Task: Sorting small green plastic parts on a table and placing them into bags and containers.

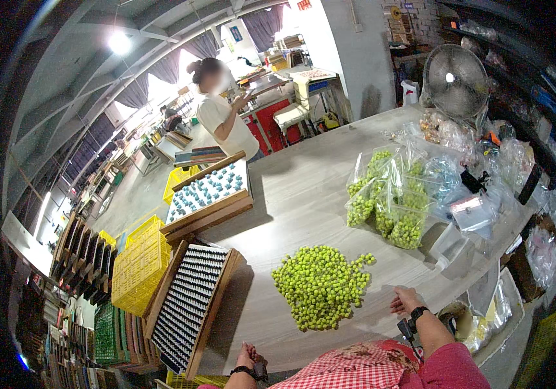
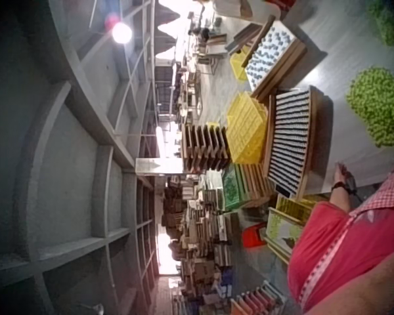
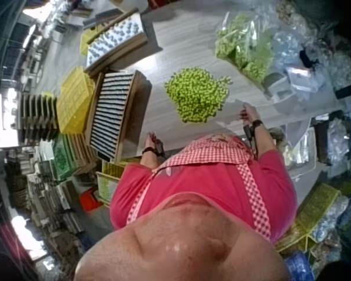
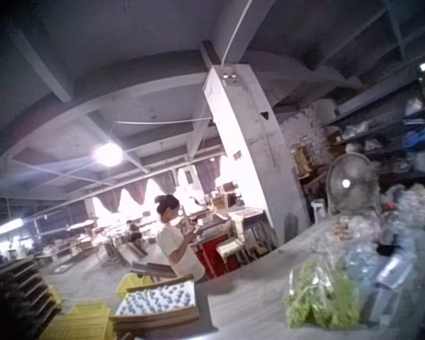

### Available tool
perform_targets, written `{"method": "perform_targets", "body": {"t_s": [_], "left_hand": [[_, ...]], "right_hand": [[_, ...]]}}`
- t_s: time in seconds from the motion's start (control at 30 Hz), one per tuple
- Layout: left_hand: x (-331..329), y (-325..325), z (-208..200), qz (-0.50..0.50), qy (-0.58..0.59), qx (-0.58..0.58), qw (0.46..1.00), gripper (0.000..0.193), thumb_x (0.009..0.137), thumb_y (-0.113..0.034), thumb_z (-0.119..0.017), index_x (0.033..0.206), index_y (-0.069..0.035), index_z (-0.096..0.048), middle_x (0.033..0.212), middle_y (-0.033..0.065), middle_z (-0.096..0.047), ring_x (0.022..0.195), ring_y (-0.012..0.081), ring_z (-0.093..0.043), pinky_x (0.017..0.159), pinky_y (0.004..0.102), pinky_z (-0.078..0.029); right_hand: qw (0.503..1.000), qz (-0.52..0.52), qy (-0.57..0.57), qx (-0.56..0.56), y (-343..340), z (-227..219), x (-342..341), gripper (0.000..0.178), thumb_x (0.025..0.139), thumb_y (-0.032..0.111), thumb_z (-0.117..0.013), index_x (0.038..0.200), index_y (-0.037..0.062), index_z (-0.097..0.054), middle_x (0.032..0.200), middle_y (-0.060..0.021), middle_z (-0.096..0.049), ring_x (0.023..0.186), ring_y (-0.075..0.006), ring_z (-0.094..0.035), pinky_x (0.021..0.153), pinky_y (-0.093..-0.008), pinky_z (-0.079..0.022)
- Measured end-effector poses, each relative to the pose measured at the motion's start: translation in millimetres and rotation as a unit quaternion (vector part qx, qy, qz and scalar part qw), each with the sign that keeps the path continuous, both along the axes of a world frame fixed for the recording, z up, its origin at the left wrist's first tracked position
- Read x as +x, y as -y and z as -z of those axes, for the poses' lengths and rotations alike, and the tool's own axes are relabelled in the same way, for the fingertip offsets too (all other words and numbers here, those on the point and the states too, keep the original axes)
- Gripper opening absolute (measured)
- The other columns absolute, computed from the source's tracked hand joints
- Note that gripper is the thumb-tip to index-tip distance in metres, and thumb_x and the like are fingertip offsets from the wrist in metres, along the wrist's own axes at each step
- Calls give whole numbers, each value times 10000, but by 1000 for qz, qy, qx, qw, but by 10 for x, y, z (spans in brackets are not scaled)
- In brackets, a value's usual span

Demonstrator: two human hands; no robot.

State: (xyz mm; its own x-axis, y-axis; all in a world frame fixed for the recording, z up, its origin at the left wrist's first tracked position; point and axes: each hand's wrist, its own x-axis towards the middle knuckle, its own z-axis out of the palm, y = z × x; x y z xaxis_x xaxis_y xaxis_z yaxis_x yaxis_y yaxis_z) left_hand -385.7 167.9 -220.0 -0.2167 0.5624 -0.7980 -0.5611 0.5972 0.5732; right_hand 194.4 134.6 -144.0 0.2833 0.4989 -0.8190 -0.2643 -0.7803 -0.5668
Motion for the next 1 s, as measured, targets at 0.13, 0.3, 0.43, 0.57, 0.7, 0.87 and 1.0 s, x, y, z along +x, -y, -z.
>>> {"method": "perform_targets", "body": {"t_s": [0.13, 0.3, 0.43, 0.57, 0.7, 0.87, 1.0], "left_hand": [[13, 9, -52, 1, -6, -18, 1000, 375, 866, -486, -536, 715, -145, -583, 565, -43, -567, 464, 86, -518, 411, 226, -396], [15, 13, -69, 2, -32, -13, 999, 381, 856, -489, -551, 699, -145, -593, 578, -41, -583, 488, 89, -544, 419, 227, -406], [64, 18, -78, -27, -68, -23, 997, 371, 850, -486, -562, 710, -144, -597, 597, -35, -599, 503, 92, -559, 419, 232, -415], [62, 20, -98, -26, -60, -16, 998, 368, 841, -487, -574, 718, -140, -596, 611, -27, -607, 508, 96, -564, 403, 240, -418], [44, 38, -102, -20, -38, -5, 999, 381, 834, -488, -583, 717, -125, -582, 601, -21, -585, 499, 101, -556, 388, 242, -412], [169, 20, -274, -43, -67, -32, 996, 381, 835, -484, -583, 718, -121, -576, 602, -19, -577, 500, 101, -553, 399, 239, -418], [129, 32, -226, -27, -57, -18, 998, 379, 838, -492, -574, 722, -132, -582, 606, -33, -580, 506, 90, -554, 416, 227, -428]], "right_hand": [[1000, -3, 15, 2, -9, -59, -28, 490, 862, 463, -474, 773, -7, -580, 661, -128, -614, 559, -251, -639, 479, -330, -487], [1000, -2, 15, 0, -9, -11, -10, 484, 860, 453, -482, 772, -11, -586, 653, -128, -615, 550, -253, -639, 472, -333, -487], [1000, -6, 8, -5, -6, -119, -46, 471, 850, 444, -495, 760, -9, -589, 655, -130, -620, 547, -251, -639, 460, -337, -485], [1000, 1, 6, -4, -4, -77, -33, 466, 841, 443, -503, 758, -7, -587, 661, -132, -624, 546, -250, -639, 457, -339, -484], [1000, -2, 14, 5, 1, -73, -41, 467, 838, 441, -501, 769, -13, -589, 675, -140, -629, 550, -252, -638, 465, -346, -485], [1000, -8, 22, 2, 1, -179, -66, 468, 838, 435, -492, 778, -19, -588, 681, -145, -628, 552, -252, -635, 475, -349, -487], [1000, -8, 17, 6, 2, -102, -35, 468, 837, 435, -492, 775, -19, -589, 673, -144, -627, 546, -255, -634, 476, -346, -488]]}}
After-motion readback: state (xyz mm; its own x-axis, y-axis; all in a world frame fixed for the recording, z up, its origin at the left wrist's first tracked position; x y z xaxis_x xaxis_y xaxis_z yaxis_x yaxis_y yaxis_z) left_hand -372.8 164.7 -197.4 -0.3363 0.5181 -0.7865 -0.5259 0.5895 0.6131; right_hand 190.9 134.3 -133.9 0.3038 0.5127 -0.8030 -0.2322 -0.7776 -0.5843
